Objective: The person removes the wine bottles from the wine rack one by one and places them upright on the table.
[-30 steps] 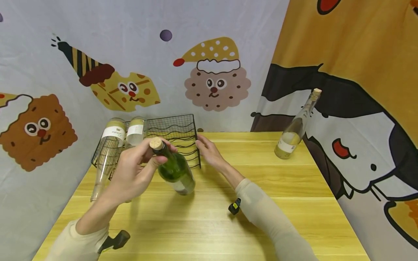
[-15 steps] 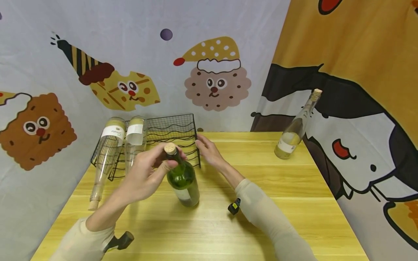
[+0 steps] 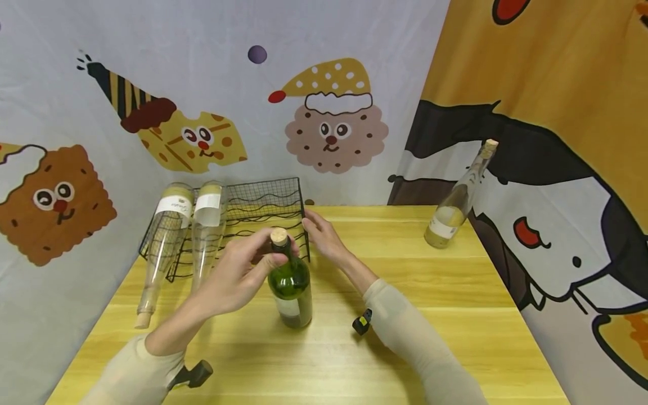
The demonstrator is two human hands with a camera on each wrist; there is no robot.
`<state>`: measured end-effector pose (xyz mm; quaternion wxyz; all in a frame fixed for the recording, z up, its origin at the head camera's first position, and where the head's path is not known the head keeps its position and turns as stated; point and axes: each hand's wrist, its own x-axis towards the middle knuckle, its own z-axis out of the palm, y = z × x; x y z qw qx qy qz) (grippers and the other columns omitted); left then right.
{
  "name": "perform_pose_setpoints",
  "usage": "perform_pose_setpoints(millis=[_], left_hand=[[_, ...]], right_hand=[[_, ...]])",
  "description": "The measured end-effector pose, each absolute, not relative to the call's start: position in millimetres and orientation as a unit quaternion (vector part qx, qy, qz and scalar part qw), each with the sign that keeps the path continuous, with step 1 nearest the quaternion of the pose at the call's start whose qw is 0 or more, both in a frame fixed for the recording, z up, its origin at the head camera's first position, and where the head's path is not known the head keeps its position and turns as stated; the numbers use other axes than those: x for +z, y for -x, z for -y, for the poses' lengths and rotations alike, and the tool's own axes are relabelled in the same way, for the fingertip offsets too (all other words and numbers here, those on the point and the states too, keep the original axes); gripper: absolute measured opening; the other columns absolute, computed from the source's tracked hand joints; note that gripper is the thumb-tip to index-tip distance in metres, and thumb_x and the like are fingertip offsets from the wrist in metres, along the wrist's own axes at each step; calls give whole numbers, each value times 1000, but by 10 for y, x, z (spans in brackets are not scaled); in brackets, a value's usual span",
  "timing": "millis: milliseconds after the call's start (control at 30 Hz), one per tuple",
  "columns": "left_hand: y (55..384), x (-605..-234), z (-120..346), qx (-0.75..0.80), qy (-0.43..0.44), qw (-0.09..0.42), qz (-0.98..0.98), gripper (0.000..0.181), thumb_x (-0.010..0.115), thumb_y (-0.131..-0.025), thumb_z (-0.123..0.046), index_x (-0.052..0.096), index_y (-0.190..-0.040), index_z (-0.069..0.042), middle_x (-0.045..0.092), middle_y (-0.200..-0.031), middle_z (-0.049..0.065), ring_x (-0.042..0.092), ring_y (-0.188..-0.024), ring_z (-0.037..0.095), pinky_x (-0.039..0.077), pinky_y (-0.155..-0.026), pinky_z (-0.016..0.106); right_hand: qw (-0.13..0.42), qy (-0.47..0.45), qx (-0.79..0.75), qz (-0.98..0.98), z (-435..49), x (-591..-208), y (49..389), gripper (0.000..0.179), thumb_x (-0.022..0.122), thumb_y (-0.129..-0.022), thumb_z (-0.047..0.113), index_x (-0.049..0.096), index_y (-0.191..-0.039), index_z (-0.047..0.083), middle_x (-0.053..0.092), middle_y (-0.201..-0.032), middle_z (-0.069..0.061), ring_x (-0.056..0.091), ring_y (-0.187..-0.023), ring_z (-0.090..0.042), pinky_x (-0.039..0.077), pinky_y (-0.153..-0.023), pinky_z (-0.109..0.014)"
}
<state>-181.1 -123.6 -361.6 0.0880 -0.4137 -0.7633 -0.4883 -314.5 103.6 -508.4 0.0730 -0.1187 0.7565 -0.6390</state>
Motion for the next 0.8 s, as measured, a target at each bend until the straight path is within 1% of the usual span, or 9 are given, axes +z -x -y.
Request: perform_pose_setpoints(millis=[133, 267, 467, 567, 667, 800], left_hand=[[1821, -3625, 1210, -483, 415, 85, 766, 21, 68, -109, 0, 71, -130, -4, 83, -118, 11, 84, -107, 24, 73, -92, 30], [1828, -3634, 1200, -480, 414, 79, 770, 20, 67, -110, -3, 72, -129, -5, 83, -118, 11, 84, -108, 23, 73, -92, 31], [1842, -3646, 1187, -475, 417, 67, 772, 20, 66, -112, -7, 71, -131, -4, 83, -119, 11, 84, -107, 23, 73, -89, 30], [1837, -3657, 1184, -473, 421, 66, 771, 21, 66, -112, -10, 71, -131, -3, 83, -118, 13, 84, -105, 22, 73, -88, 30], [1834, -3676, 1188, -471, 424, 71, 770, 22, 66, -112, -9, 71, -132, -1, 83, -117, 15, 84, -104, 23, 73, -88, 30], [1838, -3694, 1187, -472, 421, 73, 771, 23, 67, -112, -9, 71, -133, -3, 84, -118, 13, 84, -104, 23, 73, -88, 29]], right_hand=[[70, 120, -641, -755, -1037, -5062, 3142, 62, 46, -123, 41, 40, -176, 11, 43, -181, -16, 49, -164, -40, 55, -128, -59], [76, 125, -644, -751, -1035, -5051, 3135, 60, 45, -124, 39, 40, -176, 11, 43, -180, -18, 49, -164, -41, 53, -130, -59], [79, 125, -647, -748, -1050, -5058, 3128, 63, 46, -123, 44, 39, -176, 12, 42, -181, -20, 48, -164, -41, 51, -131, -61], [78, 125, -645, -750, -1049, -5062, 3129, 63, 46, -123, 46, 40, -176, 12, 43, -180, -21, 49, -163, -42, 52, -130, -60], [75, 126, -642, -752, -1041, -5063, 3134, 62, 45, -123, 44, 41, -176, 11, 45, -178, -20, 51, -162, -42, 54, -129, -60], [72, 125, -642, -753, -1034, -5060, 3131, 60, 45, -124, 40, 41, -175, 10, 46, -178, -19, 53, -160, -42, 55, -128, -59]])
